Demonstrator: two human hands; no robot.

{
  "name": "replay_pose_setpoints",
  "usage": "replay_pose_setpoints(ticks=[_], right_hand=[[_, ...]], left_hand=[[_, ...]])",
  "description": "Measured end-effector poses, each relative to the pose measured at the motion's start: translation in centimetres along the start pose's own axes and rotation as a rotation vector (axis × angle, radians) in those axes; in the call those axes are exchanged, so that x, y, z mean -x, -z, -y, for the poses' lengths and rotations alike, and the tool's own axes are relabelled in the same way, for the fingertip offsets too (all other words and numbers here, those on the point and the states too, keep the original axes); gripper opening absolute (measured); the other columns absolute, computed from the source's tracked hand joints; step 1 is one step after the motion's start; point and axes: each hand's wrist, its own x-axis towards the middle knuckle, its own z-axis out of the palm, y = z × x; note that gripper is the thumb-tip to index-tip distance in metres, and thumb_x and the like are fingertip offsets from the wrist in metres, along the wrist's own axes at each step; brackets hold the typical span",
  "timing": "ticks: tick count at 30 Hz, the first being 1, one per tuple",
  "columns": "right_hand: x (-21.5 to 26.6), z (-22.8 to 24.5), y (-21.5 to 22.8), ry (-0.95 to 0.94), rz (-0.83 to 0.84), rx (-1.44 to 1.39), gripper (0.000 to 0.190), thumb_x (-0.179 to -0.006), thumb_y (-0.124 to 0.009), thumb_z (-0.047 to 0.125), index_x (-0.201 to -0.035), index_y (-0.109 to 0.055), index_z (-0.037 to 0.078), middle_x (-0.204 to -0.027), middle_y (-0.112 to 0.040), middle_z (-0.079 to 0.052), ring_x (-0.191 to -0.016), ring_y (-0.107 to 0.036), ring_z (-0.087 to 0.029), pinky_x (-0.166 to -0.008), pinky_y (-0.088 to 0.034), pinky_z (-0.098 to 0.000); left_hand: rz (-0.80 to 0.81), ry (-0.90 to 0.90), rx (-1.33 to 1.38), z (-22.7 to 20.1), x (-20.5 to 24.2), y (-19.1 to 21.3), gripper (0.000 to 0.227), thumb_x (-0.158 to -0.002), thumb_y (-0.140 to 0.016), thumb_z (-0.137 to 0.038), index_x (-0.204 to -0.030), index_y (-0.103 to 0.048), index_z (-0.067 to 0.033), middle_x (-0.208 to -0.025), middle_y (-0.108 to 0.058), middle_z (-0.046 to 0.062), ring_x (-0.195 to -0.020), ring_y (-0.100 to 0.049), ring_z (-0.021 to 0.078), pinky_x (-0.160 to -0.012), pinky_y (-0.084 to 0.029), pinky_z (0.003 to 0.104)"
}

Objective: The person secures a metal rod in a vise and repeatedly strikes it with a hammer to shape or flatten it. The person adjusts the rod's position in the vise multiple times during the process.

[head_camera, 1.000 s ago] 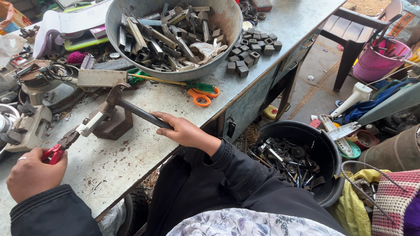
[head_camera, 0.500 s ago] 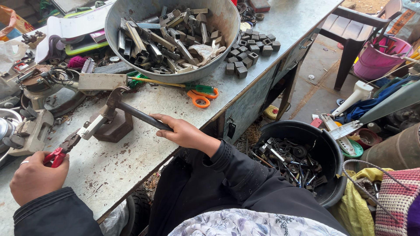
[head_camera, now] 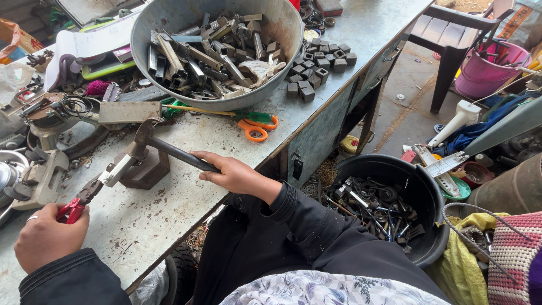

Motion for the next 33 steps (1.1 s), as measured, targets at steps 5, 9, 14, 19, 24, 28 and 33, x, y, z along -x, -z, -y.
replay_pose_setpoints(ticks=[5, 9, 14, 19, 24, 28, 33], right_hand=[[0.01, 0.04, 0.01, -0.027, 0.008, 0.017, 0.065, -0.097, -0.064, 0.041, -0.155, -0.044, 0.022, -0.084, -0.067, -0.007, -0.068, -0.063, -0.019, -0.069, -0.049, -0.0344], [0.01, 0.08, 0.06, -0.022, 0.006, 0.024, 0.065, -0.097, -0.064, 0.041, -0.156, -0.044, 0.023, -0.084, -0.068, -0.006, -0.068, -0.062, -0.019, -0.069, -0.049, -0.0344], [-0.15, -0.06, 0.02, -0.043, 0.024, 0.020, 0.065, -0.097, -0.064, 0.042, -0.156, -0.044, 0.023, -0.083, -0.067, -0.006, -0.068, -0.062, -0.019, -0.069, -0.048, -0.0350], [-0.15, -0.18, 0.01, 0.007, 0.013, -0.009, 0.065, -0.097, -0.064, 0.041, -0.155, -0.043, 0.022, -0.091, -0.070, -0.004, -0.071, -0.064, -0.017, -0.070, -0.049, -0.0347], [-0.06, -0.16, 0.11, -0.025, 0.021, -0.005, 0.065, -0.097, -0.064, 0.040, -0.156, -0.044, 0.021, -0.089, -0.070, -0.009, -0.069, -0.062, -0.018, -0.069, -0.049, -0.0348], [-0.06, -0.21, 0.10, -0.011, 0.013, -0.020, 0.065, -0.096, -0.065, 0.039, -0.155, -0.045, 0.020, -0.090, -0.071, -0.007, -0.069, -0.063, -0.017, -0.069, -0.049, -0.0340], [-0.06, -0.22, 0.10, -0.002, 0.003, -0.022, 0.065, -0.096, -0.065, 0.040, -0.155, -0.045, 0.020, -0.087, -0.070, -0.005, -0.070, -0.063, -0.016, -0.068, -0.049, -0.0341]], left_hand=[[0.002, 0.003, 0.013, -0.14, 0.00, 0.27, 0.040, -0.092, -0.078, -0.054, -0.108, -0.079, -0.0178, -0.096, -0.076, 0.001, -0.084, -0.073, 0.0211, -0.081, -0.057, 0.036], [0.007, 0.009, 0.032, -0.23, 0.09, 0.43, 0.040, -0.092, -0.078, -0.054, -0.108, -0.079, -0.0172, -0.097, -0.076, 0.002, -0.085, -0.073, 0.0216, -0.081, -0.057, 0.036], [0.003, 0.004, 0.026, -0.22, -0.11, 0.43, 0.040, -0.092, -0.078, -0.054, -0.109, -0.080, -0.0173, -0.097, -0.076, 0.002, -0.084, -0.073, 0.0217, -0.081, -0.057, 0.036], [-0.002, -0.003, 0.011, -0.16, 0.11, 0.39, 0.040, -0.093, -0.077, -0.055, -0.108, -0.079, -0.0181, -0.097, -0.076, 0.002, -0.084, -0.073, 0.0217, -0.081, -0.057, 0.036], [0.003, 0.006, -0.005, -0.21, 0.06, 0.36, 0.041, -0.093, -0.076, -0.057, -0.107, -0.078, -0.0179, -0.098, -0.076, 0.002, -0.084, -0.074, 0.0223, -0.080, -0.057, 0.036], [0.030, 0.020, -0.016, -0.23, -0.05, 0.28, 0.042, -0.093, -0.076, -0.057, -0.108, -0.079, -0.0184, -0.096, -0.076, 0.003, -0.083, -0.074, 0.0227, -0.078, -0.058, 0.036], [0.052, 0.033, -0.034, -0.25, -0.17, 0.16, 0.043, -0.093, -0.076, -0.059, -0.107, -0.079, -0.0184, -0.094, -0.076, 0.002, -0.081, -0.074, 0.0223, -0.076, -0.058, 0.036]])
